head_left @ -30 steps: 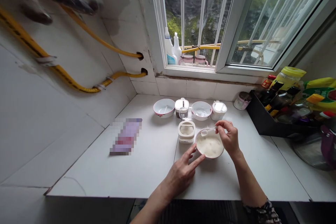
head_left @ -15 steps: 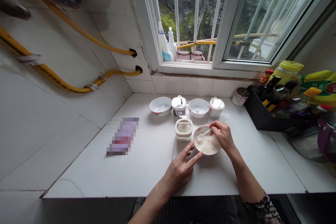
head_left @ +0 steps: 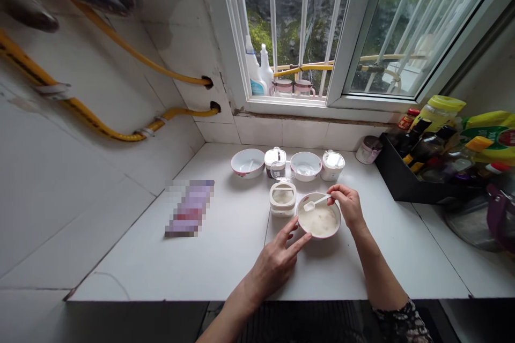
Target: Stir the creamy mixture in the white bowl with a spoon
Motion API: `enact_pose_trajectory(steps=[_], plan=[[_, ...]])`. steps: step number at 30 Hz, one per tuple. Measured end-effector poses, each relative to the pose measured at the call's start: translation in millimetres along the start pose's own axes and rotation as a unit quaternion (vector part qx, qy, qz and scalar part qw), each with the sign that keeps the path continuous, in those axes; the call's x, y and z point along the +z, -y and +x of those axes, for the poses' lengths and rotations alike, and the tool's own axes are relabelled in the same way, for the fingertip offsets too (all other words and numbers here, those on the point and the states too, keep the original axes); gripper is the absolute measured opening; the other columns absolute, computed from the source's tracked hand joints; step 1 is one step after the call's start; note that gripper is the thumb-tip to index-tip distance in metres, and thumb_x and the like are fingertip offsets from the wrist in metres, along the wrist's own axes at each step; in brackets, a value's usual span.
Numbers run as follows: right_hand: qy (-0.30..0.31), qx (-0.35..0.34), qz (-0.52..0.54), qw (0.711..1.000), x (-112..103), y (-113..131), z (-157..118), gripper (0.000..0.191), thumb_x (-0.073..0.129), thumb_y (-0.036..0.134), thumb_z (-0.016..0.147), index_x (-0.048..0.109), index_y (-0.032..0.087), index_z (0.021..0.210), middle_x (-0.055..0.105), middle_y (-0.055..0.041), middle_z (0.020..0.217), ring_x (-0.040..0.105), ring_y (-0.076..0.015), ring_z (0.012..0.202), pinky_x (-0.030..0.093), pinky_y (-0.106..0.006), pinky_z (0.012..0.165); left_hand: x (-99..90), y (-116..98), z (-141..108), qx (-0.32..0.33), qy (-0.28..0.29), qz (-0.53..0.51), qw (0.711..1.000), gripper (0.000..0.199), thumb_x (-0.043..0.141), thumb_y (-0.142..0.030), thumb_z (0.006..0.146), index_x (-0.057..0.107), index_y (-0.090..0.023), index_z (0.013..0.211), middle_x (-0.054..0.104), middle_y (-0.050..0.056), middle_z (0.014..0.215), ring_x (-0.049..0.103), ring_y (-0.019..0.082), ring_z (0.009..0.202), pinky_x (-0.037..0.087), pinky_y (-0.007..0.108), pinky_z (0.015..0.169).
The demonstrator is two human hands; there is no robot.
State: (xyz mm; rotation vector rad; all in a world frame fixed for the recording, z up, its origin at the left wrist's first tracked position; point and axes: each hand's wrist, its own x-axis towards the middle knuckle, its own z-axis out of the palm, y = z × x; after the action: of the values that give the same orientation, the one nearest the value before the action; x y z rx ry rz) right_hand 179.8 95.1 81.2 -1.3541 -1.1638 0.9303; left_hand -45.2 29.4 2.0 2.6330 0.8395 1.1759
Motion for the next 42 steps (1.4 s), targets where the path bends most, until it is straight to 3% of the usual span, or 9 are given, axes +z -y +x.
enact_pose_trajectory(steps=[8, 13, 17, 20, 23, 27, 31, 37, 42], plan=[[-0.011, -0.022, 0.038, 0.999, 10, 6, 3, 0.016, 0.059, 0.036, 0.069, 0.063, 0.021, 0.073, 0.065, -0.0008, 0.055, 0.061, -0.0185, 0.058, 0.050, -0.034, 0.069, 0.8, 0, 0, -0.001, 0.004, 0.002, 1.000, 0.070, 0.041, 0.005, 0.082, 0.043, -0.024, 0.146, 0.022, 0.013, 0.160, 0.053, 0.026, 0.129, 0.059, 0.037, 0.094], [-0.007, -0.149, -0.033, 0.988, 33, 14, -8, 0.017, 0.054, 0.036, 0.086, 0.063, 0.022, 0.087, 0.072, -0.0048, 0.072, 0.067, -0.0224, 0.075, 0.049, -0.038, 0.078, 0.6, -1, 1, -0.002, -0.003, 0.008, 1.000, 0.071, 0.040, 0.006, 0.081, 0.042, -0.024, 0.146, 0.021, 0.013, 0.160, 0.055, 0.024, 0.127, 0.059, 0.038, 0.095], [0.081, -0.351, -0.204, 0.910, 42, 13, -14, 0.017, 0.049, 0.021, 0.091, 0.064, 0.024, 0.087, 0.072, -0.0038, 0.076, 0.064, -0.0213, 0.077, 0.043, -0.042, 0.091, -0.6, -2, 2, -0.005, 0.005, 0.006, 1.000, 0.072, 0.040, 0.006, 0.081, 0.041, -0.024, 0.147, 0.022, 0.014, 0.160, 0.056, 0.025, 0.126, 0.059, 0.039, 0.093], [0.114, -0.411, -0.241, 0.872, 40, 12, -15, 0.020, 0.047, 0.015, 0.090, 0.065, 0.024, 0.087, 0.071, -0.0022, 0.075, 0.063, -0.0200, 0.074, 0.041, -0.044, 0.093, -0.9, -2, 3, -0.008, 0.006, 0.002, 1.000, 0.072, 0.040, 0.006, 0.080, 0.043, -0.023, 0.145, 0.023, 0.014, 0.160, 0.055, 0.026, 0.127, 0.059, 0.039, 0.094], [0.047, -0.380, -0.207, 0.900, 30, 13, -14, 0.017, 0.048, 0.019, 0.090, 0.065, 0.024, 0.089, 0.073, -0.0034, 0.077, 0.063, -0.0214, 0.074, 0.042, -0.044, 0.091, -0.6, -2, 3, -0.006, 0.008, 0.003, 1.000, 0.069, 0.040, 0.006, 0.080, 0.047, -0.022, 0.143, 0.023, 0.014, 0.160, 0.055, 0.026, 0.127, 0.059, 0.038, 0.094], [-0.027, -0.275, -0.161, 0.948, 7, 10, -10, 0.013, 0.051, 0.026, 0.088, 0.064, 0.024, 0.085, 0.068, -0.0031, 0.067, 0.062, -0.0241, 0.078, 0.048, -0.038, 0.077, -0.4, -3, 3, -0.005, -0.001, 0.002, 1.000, 0.068, 0.040, 0.006, 0.080, 0.048, -0.021, 0.141, 0.021, 0.014, 0.160, 0.053, 0.025, 0.130, 0.058, 0.037, 0.096], [-0.016, -0.250, -0.224, 0.942, -5, 0, -6, 0.014, 0.051, 0.022, 0.079, 0.063, 0.025, 0.074, 0.063, -0.0014, 0.059, 0.060, -0.0243, 0.076, 0.047, -0.037, 0.075, -0.9, -3, 4, -0.001, -0.002, 0.000, 1.000, 0.068, 0.040, 0.007, 0.080, 0.047, -0.021, 0.142, 0.020, 0.013, 0.160, 0.052, 0.025, 0.130, 0.058, 0.036, 0.097], [0.082, -0.240, -0.269, 0.929, 8, -5, -6, 0.018, 0.046, 0.019, 0.075, 0.061, 0.025, 0.066, 0.064, 0.0009, 0.058, 0.057, -0.0195, 0.064, 0.043, -0.039, 0.087, -0.3, -3, 3, 0.003, -0.007, 0.009, 1.000, 0.068, 0.040, 0.006, 0.081, 0.046, -0.021, 0.143, 0.016, 0.013, 0.161, 0.052, 0.026, 0.130, 0.058, 0.036, 0.096], [0.037, -0.174, -0.228, 0.957, 4, -3, -7, 0.015, 0.049, 0.024, 0.075, 0.062, 0.025, 0.067, 0.062, 0.0003, 0.052, 0.059, -0.0228, 0.071, 0.044, -0.036, 0.081, 0.0, -3, 4, 0.000, 0.009, 0.013, 1.000, 0.069, 0.041, 0.006, 0.080, 0.046, -0.021, 0.143, 0.019, 0.014, 0.160, 0.050, 0.027, 0.132, 0.058, 0.037, 0.096]])
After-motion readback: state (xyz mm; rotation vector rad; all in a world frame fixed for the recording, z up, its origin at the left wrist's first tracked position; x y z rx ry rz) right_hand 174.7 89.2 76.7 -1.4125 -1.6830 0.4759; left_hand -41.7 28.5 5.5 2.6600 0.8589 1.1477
